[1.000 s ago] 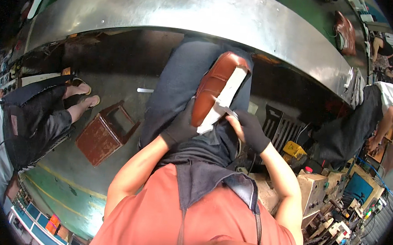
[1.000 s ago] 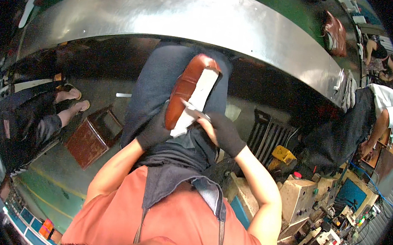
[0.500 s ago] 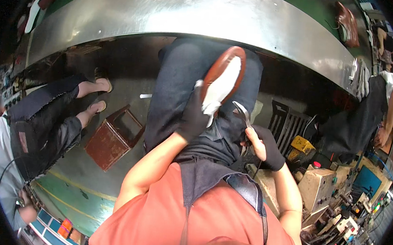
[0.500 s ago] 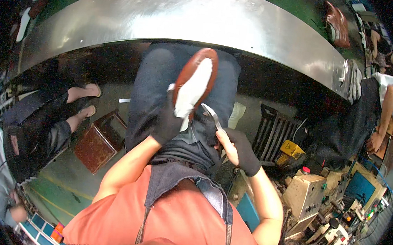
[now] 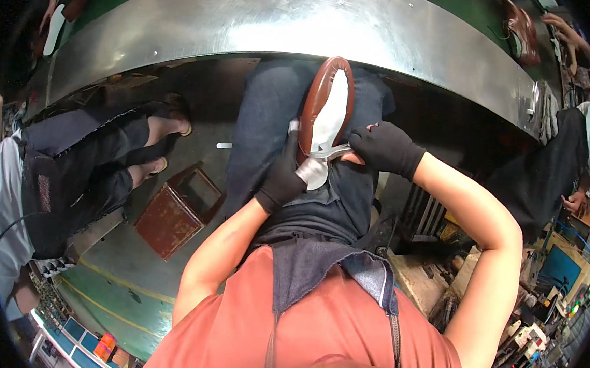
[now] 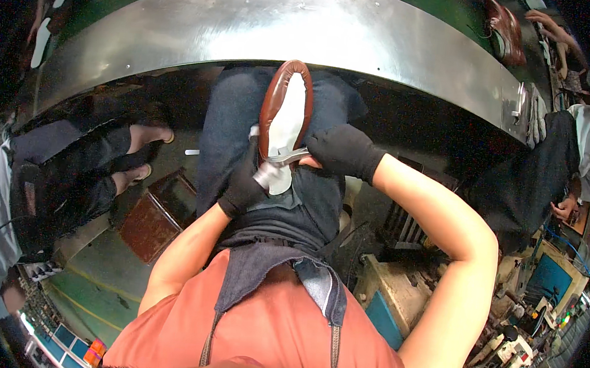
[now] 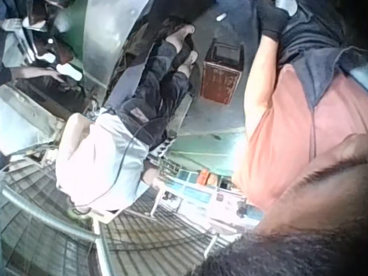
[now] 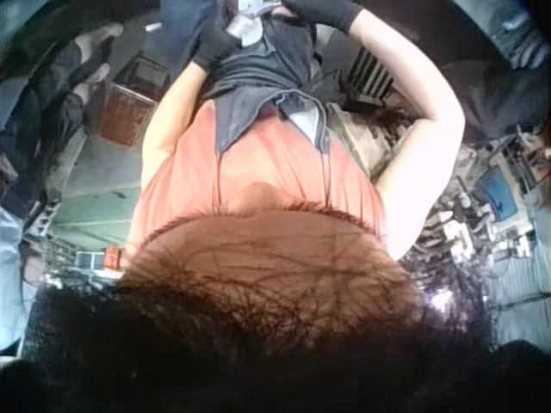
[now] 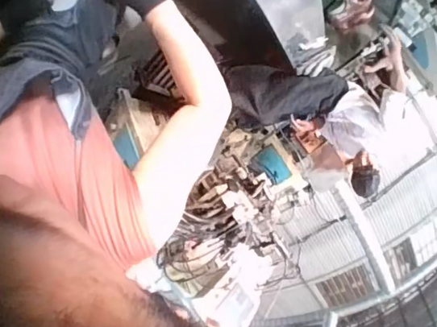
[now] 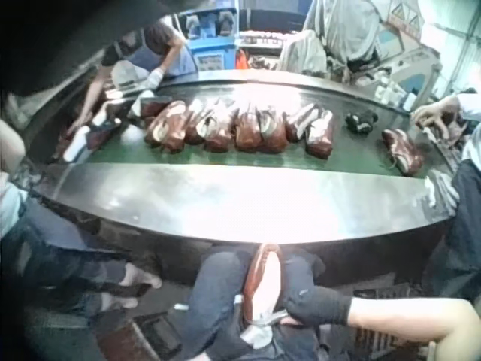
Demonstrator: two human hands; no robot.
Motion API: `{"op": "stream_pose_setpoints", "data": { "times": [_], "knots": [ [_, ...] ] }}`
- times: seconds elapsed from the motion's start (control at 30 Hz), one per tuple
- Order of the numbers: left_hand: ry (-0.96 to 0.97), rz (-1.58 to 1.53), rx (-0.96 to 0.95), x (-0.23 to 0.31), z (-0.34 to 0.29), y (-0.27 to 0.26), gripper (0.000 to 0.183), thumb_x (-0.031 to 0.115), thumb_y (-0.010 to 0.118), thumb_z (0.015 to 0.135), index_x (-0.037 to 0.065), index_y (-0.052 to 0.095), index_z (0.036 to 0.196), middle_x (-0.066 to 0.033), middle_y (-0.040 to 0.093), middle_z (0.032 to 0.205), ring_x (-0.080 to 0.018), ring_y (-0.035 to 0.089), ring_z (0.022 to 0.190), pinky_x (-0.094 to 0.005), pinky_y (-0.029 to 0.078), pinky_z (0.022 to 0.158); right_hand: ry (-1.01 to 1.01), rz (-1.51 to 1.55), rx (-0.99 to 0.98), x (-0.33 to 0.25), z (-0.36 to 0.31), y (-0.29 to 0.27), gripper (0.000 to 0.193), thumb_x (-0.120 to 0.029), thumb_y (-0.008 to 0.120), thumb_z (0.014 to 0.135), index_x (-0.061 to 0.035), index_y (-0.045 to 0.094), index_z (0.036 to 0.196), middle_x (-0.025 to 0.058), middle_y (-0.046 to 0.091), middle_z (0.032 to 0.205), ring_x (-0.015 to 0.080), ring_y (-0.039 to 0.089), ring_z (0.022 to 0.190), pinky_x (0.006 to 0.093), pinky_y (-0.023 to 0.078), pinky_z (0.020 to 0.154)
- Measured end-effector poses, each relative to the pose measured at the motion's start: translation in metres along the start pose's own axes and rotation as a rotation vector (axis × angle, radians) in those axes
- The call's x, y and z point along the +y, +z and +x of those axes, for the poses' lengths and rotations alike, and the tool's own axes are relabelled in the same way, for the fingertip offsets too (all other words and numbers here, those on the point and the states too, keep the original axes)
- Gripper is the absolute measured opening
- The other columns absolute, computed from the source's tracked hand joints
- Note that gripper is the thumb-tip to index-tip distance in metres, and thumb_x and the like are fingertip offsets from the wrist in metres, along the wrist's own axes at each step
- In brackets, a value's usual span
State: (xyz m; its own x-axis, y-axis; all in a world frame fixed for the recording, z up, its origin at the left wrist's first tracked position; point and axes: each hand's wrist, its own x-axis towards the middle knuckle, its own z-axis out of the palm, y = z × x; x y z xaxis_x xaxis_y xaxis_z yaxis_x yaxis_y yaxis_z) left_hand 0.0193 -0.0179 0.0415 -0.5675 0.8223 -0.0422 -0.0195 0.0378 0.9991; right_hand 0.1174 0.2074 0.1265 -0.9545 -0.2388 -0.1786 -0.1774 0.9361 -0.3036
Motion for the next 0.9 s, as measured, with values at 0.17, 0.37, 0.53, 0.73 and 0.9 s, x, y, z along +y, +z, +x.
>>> {"op": "stream_pose_setpoints", "data": {
  "times": [0.17,0.37,0.53,0.73,0.9],
  "knots": [
    [-0.192,-0.719,0.183,-0.003,0.017,0.023,0.054,0.023,0.047,0.097,0.003,0.025,0.143,-0.0171,0.053,0.126,-0.0266,0.058,0.113,-0.0398,0.047,0.095,0.540,0.932,-0.713,-0.014,0.010,-0.054,0.049,-0.046,0.050,0.094,-0.0010,0.064,0.083,0.0154,0.064,0.066,0.0334,0.063,0.059,0.0415,0.049,0.057],
    [-0.022,0.032,0.059,-0.042,0.009,0.011,0.064,0.008,0.049,0.091,0.002,0.015,0.146,-0.0194,0.044,0.135,-0.0299,0.046,0.125,-0.0364,0.037,0.104,0.268,0.083,-0.430,-0.077,0.027,-0.071,0.036,-0.036,0.057,0.089,-0.0067,0.067,0.071,0.0155,0.064,0.079,0.0342,0.064,0.064,0.0446,0.049,0.058],
    [-0.434,-0.569,-0.226,0.002,0.040,-0.011,0.050,0.024,0.044,0.099,0.002,0.031,0.142,-0.0140,0.046,0.136,-0.0240,0.047,0.124,-0.0344,0.039,0.103,-0.189,0.320,0.058,-0.063,-0.002,-0.015,0.027,-0.026,0.052,0.090,-0.0031,0.064,0.097,0.0172,0.064,0.074,0.0319,0.066,0.064,0.0387,0.052,0.059],
    [-0.553,-0.715,-0.191,0.042,0.054,-0.014,0.061,0.049,0.023,0.103,0.005,0.039,0.141,-0.0113,0.054,0.130,-0.0230,0.055,0.116,-0.0345,0.042,0.101,0.733,1.236,-0.156,-0.041,-0.034,-0.025,0.047,-0.041,0.047,0.099,-0.0001,0.061,0.082,0.0013,0.060,0.071,0.0085,0.056,0.066,0.0270,0.046,0.061],
    [-0.095,-0.180,-0.003,-0.008,0.046,0.008,0.050,0.043,0.042,0.100,0.001,0.048,0.127,-0.0128,0.060,0.116,-0.0241,0.059,0.104,-0.0344,0.045,0.089,0.669,1.186,-0.108,-0.043,-0.038,-0.042,0.048,-0.040,0.049,0.098,0.0030,0.061,0.079,0.0023,0.059,0.069,0.0111,0.049,0.061,0.0312,0.043,0.058]
  ]
}}
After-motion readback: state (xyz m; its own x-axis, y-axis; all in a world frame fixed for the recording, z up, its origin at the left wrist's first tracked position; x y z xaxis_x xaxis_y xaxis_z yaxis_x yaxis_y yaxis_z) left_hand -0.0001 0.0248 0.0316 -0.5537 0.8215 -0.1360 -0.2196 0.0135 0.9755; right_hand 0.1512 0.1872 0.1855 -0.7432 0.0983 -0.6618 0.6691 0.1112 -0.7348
